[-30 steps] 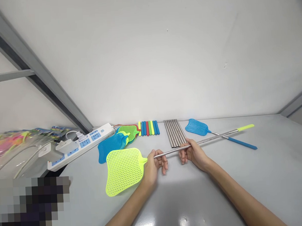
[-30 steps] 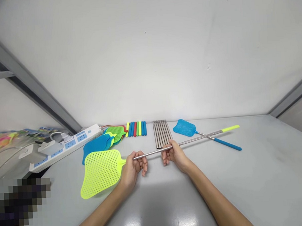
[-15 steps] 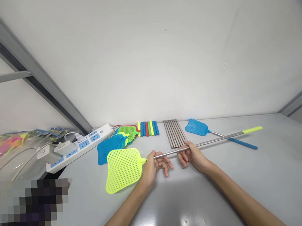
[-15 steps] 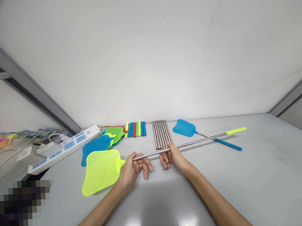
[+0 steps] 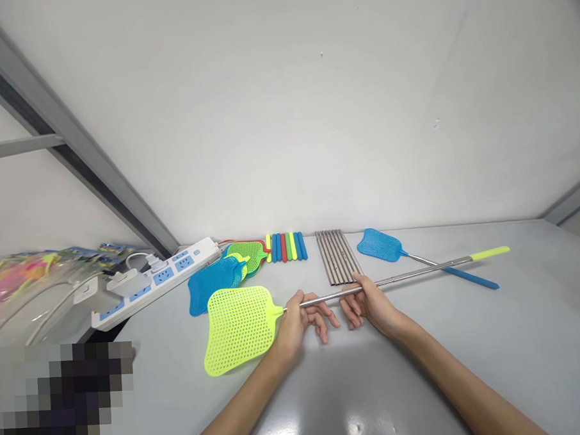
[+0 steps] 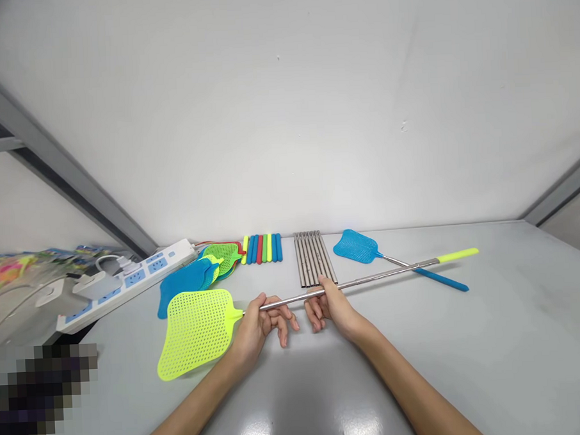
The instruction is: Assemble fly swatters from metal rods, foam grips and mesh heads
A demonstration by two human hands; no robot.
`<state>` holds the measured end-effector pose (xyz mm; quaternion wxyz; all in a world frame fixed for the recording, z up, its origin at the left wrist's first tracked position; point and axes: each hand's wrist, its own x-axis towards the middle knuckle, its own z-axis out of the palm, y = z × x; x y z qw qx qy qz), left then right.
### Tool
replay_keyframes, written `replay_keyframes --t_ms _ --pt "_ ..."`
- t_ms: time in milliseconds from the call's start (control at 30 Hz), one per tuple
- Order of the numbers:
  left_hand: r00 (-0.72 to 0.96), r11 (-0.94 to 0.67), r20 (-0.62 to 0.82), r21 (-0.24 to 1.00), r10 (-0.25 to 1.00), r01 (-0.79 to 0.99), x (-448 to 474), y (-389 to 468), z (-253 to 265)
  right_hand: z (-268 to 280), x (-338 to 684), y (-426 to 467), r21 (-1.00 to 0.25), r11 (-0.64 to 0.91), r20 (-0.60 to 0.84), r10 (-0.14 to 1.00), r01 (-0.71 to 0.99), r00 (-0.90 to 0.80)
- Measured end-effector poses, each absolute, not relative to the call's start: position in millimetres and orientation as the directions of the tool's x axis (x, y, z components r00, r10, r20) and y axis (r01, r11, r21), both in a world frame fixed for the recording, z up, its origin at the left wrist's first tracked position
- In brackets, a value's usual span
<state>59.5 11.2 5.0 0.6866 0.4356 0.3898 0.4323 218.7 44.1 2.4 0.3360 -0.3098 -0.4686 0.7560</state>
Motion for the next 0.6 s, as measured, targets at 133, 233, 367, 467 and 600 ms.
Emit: replay_keyframes --t_ms 133,233,367,467,600 --pt "0.325 0.244 -0.159 0.94 0.932 -0.239 59.9 11.1 4.6 2.7 216.9 43.6 -0.92 -0.326 -0.145 0.798 -0.218 -0.585" --pt "0.327 0.238 -0.154 0.942 0.932 -0.235 60.9 10.6 6.4 2.9 215.3 42.9 -0.919 -0.321 -0.13 0.796 -0.23 -0.592" --pt "0.323 0.231 -0.148 0.944 0.935 -0.236 61.6 10.2 7.2 3.0 213.7 41.9 -0.915 -0.325 -0.127 0.795 -0.24 -0.594" --pt "0.324 0.226 -0.142 0.944 0.936 -0.239 61.7 9.8 6.8 1.6 213.5 42.2 -0.919 -0.325 -0.135 0.793 -0.224 -0.594" --pt "0.321 0.22 -0.139 0.948 0.937 -0.231 62.1 9.0 6.9 -0.4 213.4 42.9 -0.922 -0.327 -0.146 0.788 -0.206 -0.598"
